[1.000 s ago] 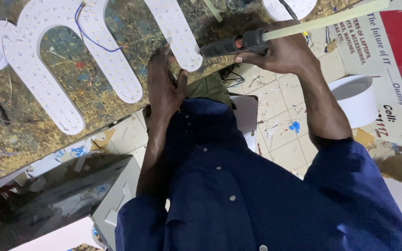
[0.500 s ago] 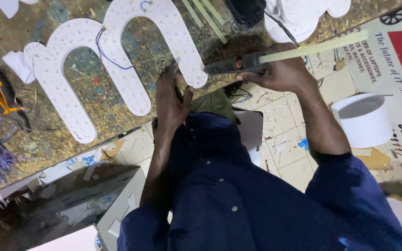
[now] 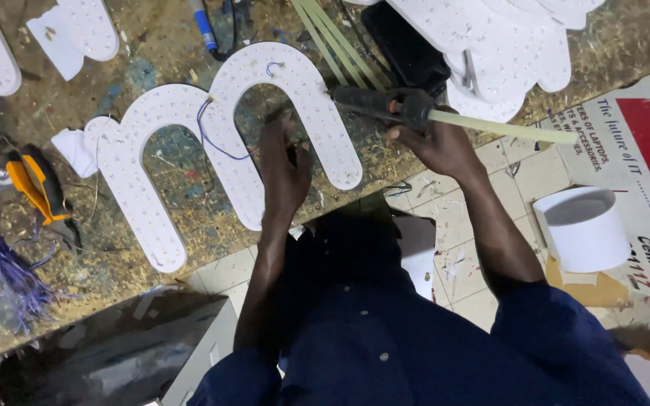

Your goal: Assembling illuminated sign letters by gluing LED strips and wiring, then testing the connections with a battery.

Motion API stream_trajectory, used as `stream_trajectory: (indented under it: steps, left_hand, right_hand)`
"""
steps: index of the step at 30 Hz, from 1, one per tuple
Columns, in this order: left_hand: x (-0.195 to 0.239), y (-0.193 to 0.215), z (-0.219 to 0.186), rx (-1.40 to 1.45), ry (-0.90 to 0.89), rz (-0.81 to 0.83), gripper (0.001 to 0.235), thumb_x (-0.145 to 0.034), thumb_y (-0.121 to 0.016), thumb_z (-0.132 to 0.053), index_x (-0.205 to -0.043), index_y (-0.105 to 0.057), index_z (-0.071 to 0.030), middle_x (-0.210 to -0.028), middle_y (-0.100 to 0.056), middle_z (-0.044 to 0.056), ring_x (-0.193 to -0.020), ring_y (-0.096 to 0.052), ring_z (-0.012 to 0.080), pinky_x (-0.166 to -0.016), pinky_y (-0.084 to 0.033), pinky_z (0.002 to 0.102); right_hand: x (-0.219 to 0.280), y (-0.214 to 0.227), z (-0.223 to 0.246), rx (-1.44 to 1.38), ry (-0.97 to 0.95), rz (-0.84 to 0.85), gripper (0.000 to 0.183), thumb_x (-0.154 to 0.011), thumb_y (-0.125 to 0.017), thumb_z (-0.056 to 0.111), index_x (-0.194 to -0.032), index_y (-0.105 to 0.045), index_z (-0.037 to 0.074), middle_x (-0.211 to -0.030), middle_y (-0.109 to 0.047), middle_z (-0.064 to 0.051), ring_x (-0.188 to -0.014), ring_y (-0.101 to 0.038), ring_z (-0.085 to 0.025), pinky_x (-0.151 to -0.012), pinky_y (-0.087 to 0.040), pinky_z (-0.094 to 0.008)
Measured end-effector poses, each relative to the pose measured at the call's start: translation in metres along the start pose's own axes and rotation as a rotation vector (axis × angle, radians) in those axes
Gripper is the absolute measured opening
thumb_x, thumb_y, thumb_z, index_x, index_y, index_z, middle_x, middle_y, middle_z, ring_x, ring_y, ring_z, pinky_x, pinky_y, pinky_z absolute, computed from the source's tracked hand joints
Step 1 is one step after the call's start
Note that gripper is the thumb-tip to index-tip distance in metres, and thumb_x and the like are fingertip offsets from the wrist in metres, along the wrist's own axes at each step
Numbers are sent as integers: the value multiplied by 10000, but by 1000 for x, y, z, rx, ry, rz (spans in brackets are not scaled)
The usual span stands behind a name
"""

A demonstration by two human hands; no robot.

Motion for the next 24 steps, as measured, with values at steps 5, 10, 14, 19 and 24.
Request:
stream_trajectory:
  steps: [5, 10, 14, 19, 24]
  left_hand:
    - [-12, -3, 0, -37, 50, 23, 563, -1178, -468, -26, -1729, -353, -49, -1477, -481, 293, -1256, -611, 539, -961, -582, 697]
    - [-9, -8, 14, -30, 79, 46, 579, -1183, -438, -27, -1750, -333, -80, -1531, -443, 306, -1347, -570, 582, -999, -573, 742]
    - [-7, -11, 19, -92, 60, 36, 612, -1160, -463, -69, -1755, -333, -124, -1520, -457, 284, -1339, -587, 563, -1011, -589, 772]
    - [3, -13, 39, -86, 72, 61, 633, -1155, -449, -59, -1774, -341, -134, -1571, -461, 247, -1370, -564, 520, -1013, -537, 732]
    - [1, -13, 35, -92, 52, 60, 637, -1145, -473, -44, -1766, -354, -126, -1631, -457, 229, -1461, -494, 532, -1089, -489, 754]
  right_hand:
    - [5, -8, -60, 40, -62, -151, 448, -1065, -928, 292, -1380, -784, 8, -1168, -797, -283, -901, -782, -486, -761, -606, -566]
    - [-8, -7, -47, 34, -40, -134, 402, -1057, -939, 213, -1369, -793, 4, -1126, -793, -299, -881, -774, -524, -715, -605, -549]
    - [-8, -11, -44, 89, -66, -140, 425, -1053, -938, 248, -1374, -788, 13, -1107, -788, -292, -869, -760, -553, -726, -595, -593]
    - [-1, -9, -39, 96, -99, -121, 411, -1052, -935, 240, -1365, -804, 7, -1103, -793, -298, -878, -761, -556, -733, -597, -596]
    - [0, -10, -35, 95, -99, -135, 408, -1066, -932, 212, -1357, -781, -31, -1086, -781, -321, -900, -757, -591, -749, -597, -645]
Point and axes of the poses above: each hand's wrist, its own x-axis away from the middle knuckle, its own y-axis out of the back of the hand, z = x × y, the point moved 6 cm from there along -x, towards the middle knuckle
